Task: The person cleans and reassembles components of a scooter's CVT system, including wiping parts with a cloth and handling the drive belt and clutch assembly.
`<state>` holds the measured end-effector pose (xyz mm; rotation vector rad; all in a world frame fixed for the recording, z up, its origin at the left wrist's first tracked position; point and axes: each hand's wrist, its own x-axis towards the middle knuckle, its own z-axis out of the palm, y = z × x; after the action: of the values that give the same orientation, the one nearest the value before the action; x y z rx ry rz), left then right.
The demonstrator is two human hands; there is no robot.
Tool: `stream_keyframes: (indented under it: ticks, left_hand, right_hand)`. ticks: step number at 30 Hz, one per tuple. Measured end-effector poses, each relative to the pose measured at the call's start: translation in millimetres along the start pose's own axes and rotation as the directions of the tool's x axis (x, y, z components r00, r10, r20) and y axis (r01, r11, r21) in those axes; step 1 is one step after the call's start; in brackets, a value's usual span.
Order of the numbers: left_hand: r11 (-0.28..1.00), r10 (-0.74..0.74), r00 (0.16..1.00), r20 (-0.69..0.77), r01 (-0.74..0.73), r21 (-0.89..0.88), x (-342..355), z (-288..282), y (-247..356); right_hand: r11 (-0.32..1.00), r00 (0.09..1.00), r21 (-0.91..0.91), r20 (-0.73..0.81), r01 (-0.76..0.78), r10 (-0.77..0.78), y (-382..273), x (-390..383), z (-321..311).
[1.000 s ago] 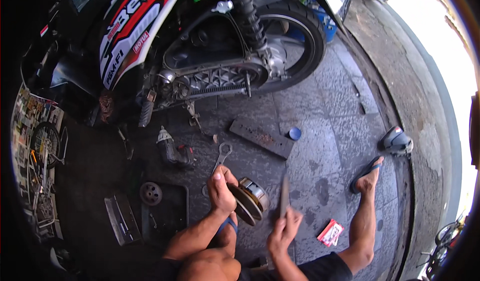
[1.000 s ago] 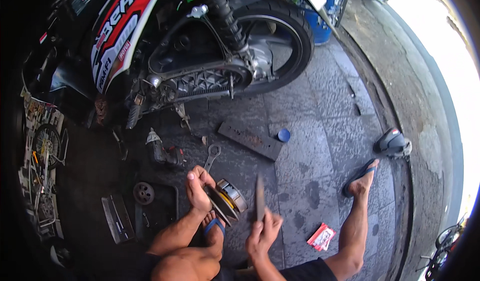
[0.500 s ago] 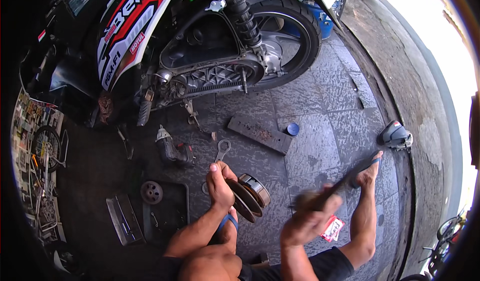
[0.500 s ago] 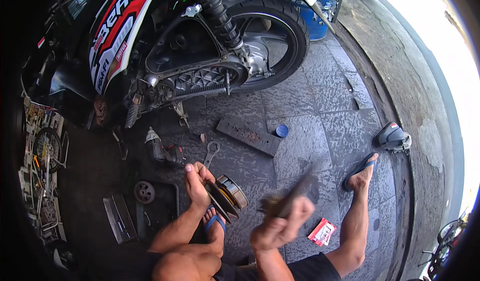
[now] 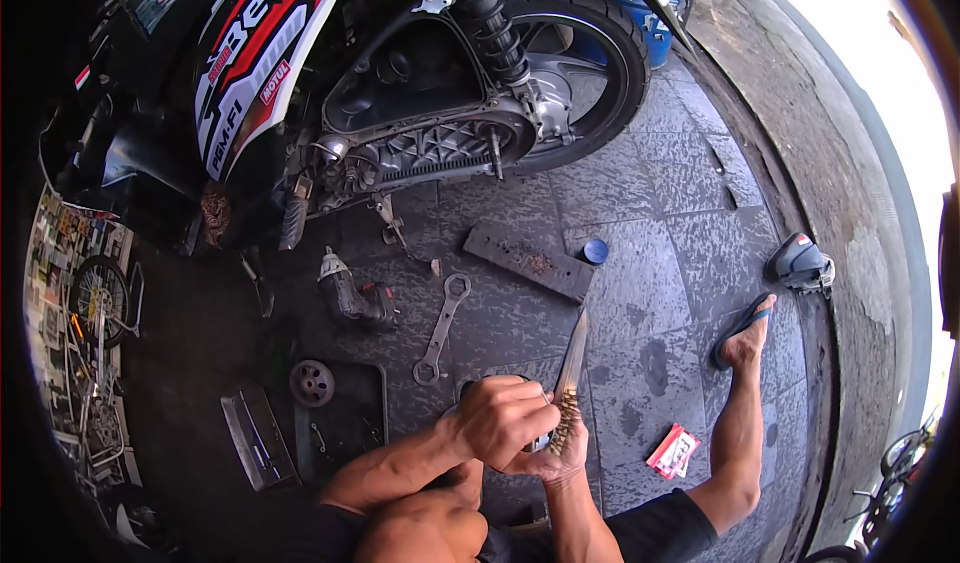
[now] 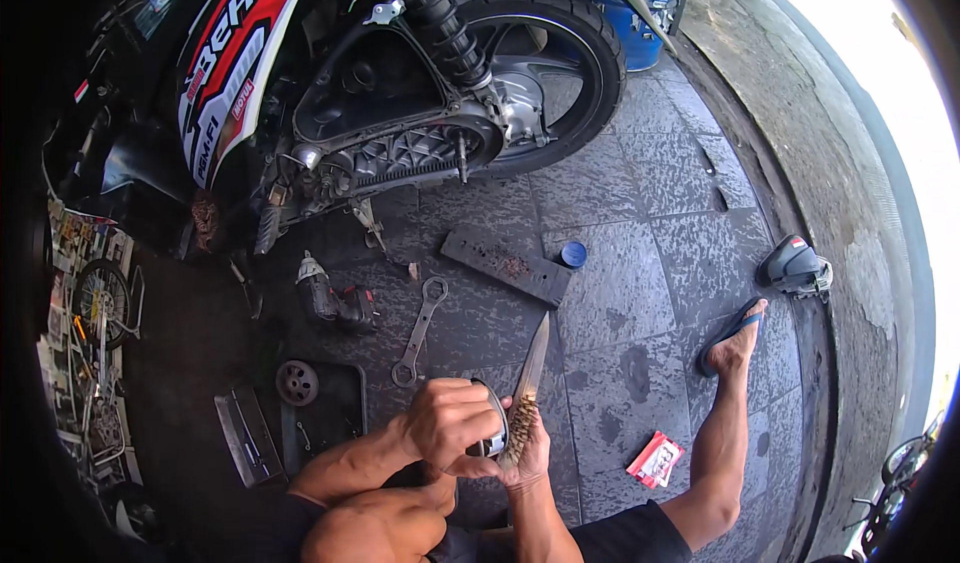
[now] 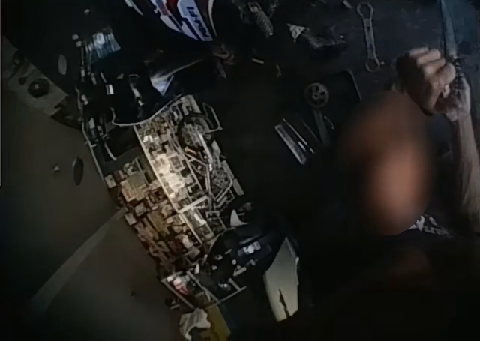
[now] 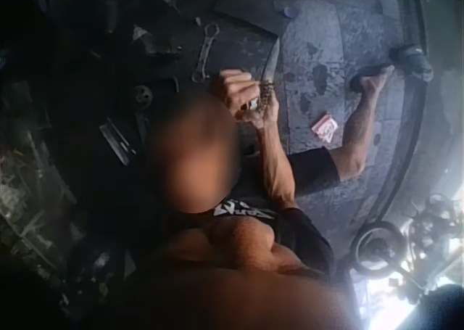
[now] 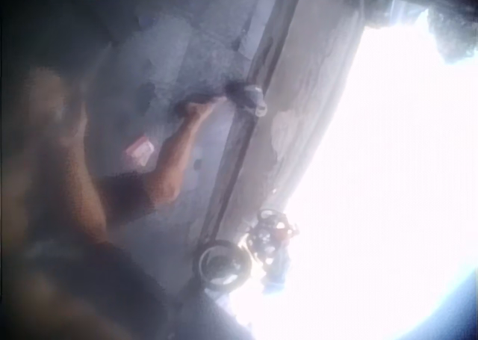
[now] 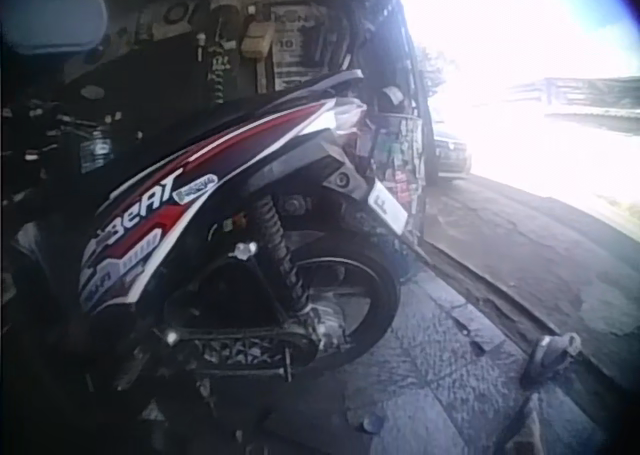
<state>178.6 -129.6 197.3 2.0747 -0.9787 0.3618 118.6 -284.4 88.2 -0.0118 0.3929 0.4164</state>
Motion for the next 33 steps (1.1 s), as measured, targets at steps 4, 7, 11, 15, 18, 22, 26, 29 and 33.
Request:
stream_keyframes:
  ticks: [4,7,11,15,18,22,26,29,33]
  left_hand:
    - [0.996,-0.093,0.996,-0.003,0.093,-0.016,2,3,-1]
    - [0.915,-0.39,0.905,-0.168,0.361,-0.18,-19,1,-21]
    - [0.337,-0.926,0.367,-0.084,0.707,-0.622,-86,33,-31]
    - [0.288,-0.957,0.229,-0.179,0.665,-0.689,-91,49,-36]
    - [0.413,-0.911,0.297,-0.287,0.655,-0.632,-84,39,-41]
    - [0.534,-0.845,0.362,-0.393,0.597,-0.598,-78,25,-46]
    - [0.679,-0.734,0.488,-0.473,0.561,-0.474,-67,20,-44]
    - [0.747,-0.664,0.559,-0.497,0.531,-0.4,-61,10,-36]
    - [0.786,-0.609,0.622,-0.492,0.553,-0.275,-54,-6,-23]
  right_hand:
    - [1.0,0.98,0.016,-0.199,0.022,-0.018,10,3,-10]
    - [0.993,0.982,0.014,-0.144,-0.118,0.119,3,6,-11]
    - [0.99,0.98,0.04,-0.137,-0.137,0.141,1,14,-14]
    - [0.995,0.994,-0.028,-0.048,-0.096,0.094,-1,13,-11]
    - [0.845,0.944,-0.519,-0.197,0.129,-0.265,-12,9,-4]
    - [0.397,0.917,-0.894,0.039,0.21,-0.398,-27,-16,20]
    - [0.134,0.871,-0.92,0.291,0.368,-0.396,-26,-9,60]
    - [0.004,0.755,-0.844,0.477,0.536,-0.449,-29,2,114]
    - [-0.08,0.603,-0.811,0.492,0.579,-0.628,-24,-16,167]
